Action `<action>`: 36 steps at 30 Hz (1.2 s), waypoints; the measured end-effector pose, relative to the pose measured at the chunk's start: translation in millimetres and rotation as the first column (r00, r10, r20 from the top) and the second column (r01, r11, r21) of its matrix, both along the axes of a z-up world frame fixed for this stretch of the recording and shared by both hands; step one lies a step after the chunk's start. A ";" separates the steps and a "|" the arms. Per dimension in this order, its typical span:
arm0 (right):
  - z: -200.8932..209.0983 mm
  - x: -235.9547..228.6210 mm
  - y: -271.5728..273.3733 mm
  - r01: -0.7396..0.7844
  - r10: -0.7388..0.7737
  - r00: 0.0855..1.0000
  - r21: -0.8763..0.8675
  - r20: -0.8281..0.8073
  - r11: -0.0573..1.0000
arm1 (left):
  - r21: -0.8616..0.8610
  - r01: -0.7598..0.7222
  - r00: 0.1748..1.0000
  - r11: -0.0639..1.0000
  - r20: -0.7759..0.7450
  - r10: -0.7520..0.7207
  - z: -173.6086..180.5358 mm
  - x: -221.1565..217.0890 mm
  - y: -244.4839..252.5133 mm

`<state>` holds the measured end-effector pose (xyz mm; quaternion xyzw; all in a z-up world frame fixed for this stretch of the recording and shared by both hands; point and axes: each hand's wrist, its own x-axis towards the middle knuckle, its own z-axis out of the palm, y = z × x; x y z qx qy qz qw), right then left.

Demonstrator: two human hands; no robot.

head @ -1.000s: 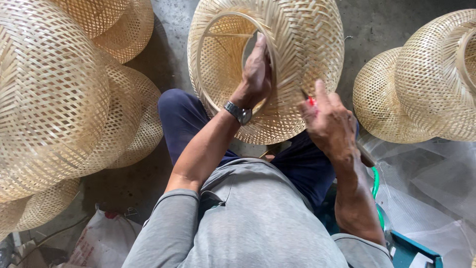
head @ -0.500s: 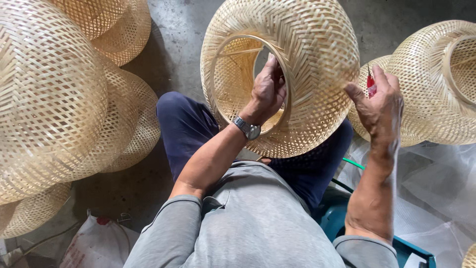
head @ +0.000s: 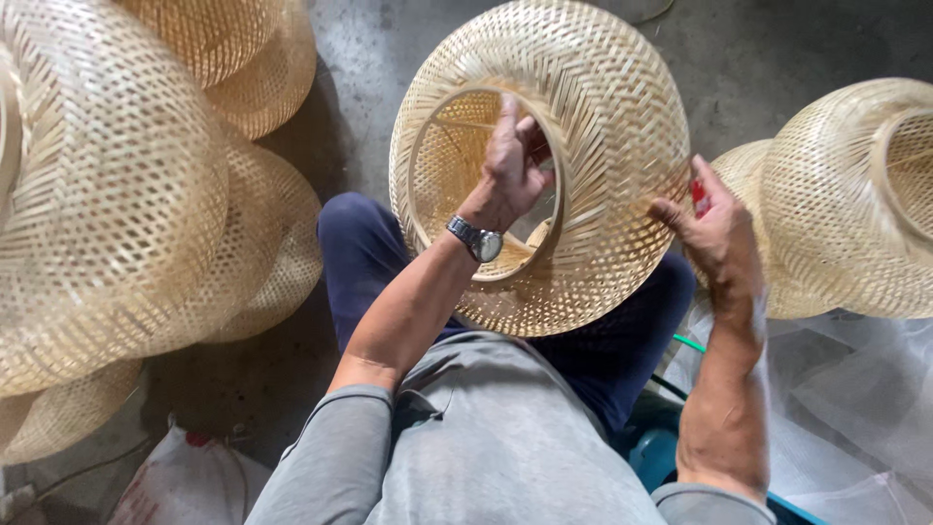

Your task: The person sits on the floor and uses a small red-handled tool to trim and smooth the woven bamboo rim of a basket. They rotate the basket to work on different sections of the edge, ensuring a clean finish.

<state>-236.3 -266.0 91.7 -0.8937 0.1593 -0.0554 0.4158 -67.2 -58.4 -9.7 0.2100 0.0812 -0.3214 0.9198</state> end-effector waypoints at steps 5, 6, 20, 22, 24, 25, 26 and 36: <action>-1.5 -11.7 13.6 0.072 -0.072 0.996 -0.011 -0.049 0.997 | 0.200 0.019 0.993 0.980 -0.116 0.005 -2.7 20.6 -18.5; -3.7 -14.6 15.1 0.067 -0.067 0.998 -0.027 -0.019 0.997 | 0.301 0.013 0.984 0.953 -0.175 0.042 -1.3 21.3 -24.6; -70.2 -76.1 12.4 0.309 -0.318 0.948 0.288 -0.016 0.906 | 0.343 0.087 0.994 0.935 0.031 -0.103 -30.3 29.4 -9.2; -71.1 -78.2 8.1 0.297 -0.297 0.954 0.243 -0.037 0.923 | 0.395 0.120 0.989 0.911 0.032 -0.144 -35.9 24.9 -4.2; -70.3 -78.4 5.9 0.289 -0.285 0.957 0.171 -0.051 0.942 | 0.429 0.140 0.988 0.892 0.004 -0.157 -43.4 11.1 -0.4; -70.3 -77.9 5.2 0.287 -0.282 0.958 0.123 -0.055 0.950 | 0.412 0.134 0.990 0.901 -0.012 -0.142 -46.2 3.9 0.4; -70.5 -76.9 4.7 0.284 -0.280 0.958 0.074 -0.057 0.956 | 0.395 0.128 0.991 0.910 -0.026 -0.128 -47.7 -3.1 0.1; -40.7 -69.1 34.0 0.176 -0.168 0.980 0.082 -0.105 0.981 | 0.489 0.175 0.976 0.854 0.026 -0.215 -58.8 -15.5 14.8</action>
